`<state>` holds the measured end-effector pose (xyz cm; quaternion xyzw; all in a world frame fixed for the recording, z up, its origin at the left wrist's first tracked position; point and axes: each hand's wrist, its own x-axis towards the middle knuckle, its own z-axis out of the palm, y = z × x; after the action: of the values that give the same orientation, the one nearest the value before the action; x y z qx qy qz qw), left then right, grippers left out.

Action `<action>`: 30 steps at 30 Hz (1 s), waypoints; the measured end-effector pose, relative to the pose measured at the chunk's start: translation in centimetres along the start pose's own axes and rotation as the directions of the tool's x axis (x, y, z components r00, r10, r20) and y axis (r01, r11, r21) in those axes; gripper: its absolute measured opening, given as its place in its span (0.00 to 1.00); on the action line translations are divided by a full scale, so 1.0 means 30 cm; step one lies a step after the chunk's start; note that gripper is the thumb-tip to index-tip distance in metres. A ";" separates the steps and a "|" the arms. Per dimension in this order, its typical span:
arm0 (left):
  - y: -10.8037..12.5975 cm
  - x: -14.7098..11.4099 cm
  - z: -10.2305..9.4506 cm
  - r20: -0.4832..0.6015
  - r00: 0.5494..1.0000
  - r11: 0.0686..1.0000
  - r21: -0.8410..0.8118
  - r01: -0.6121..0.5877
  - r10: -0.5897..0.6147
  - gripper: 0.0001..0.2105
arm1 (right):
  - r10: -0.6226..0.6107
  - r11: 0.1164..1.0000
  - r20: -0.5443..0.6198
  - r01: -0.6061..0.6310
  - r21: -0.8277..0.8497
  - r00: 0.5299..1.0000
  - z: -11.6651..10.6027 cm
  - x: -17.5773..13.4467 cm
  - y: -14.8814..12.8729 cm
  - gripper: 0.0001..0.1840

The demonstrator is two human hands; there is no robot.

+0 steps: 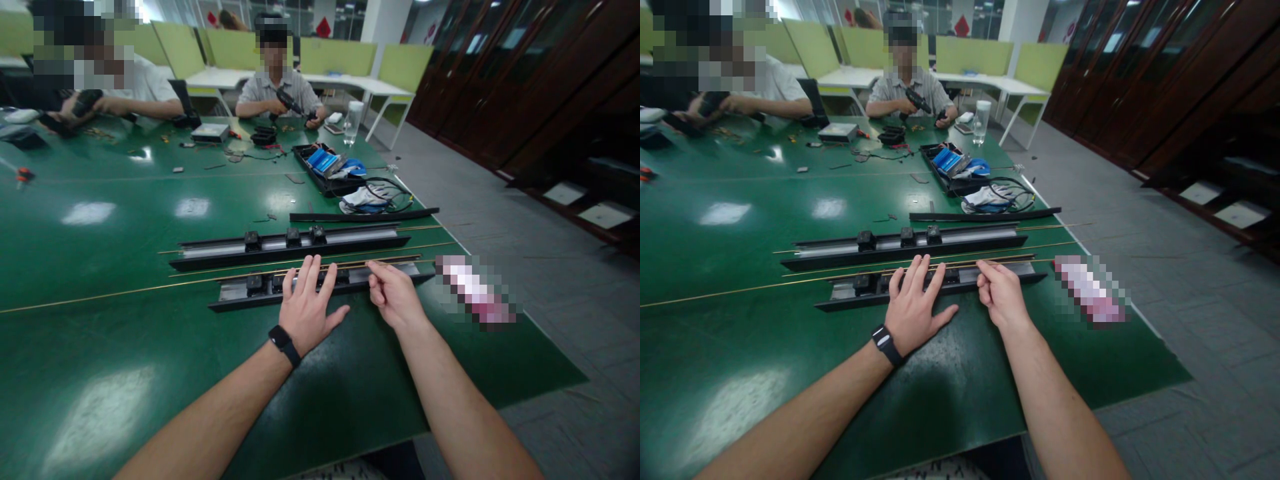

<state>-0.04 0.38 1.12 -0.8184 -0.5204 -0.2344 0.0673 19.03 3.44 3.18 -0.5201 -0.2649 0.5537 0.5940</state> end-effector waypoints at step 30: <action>0.001 0.002 -0.004 -0.010 1.000 1.000 -0.001 -0.004 0.004 0.37 | -0.017 1.000 -0.017 0.017 -0.003 1.000 0.002 0.005 0.013 0.19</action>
<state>-0.04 0.37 1.23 -0.8182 -0.5185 -0.2384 0.0700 18.87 3.55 2.80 -0.5234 -0.2648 0.5438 0.6002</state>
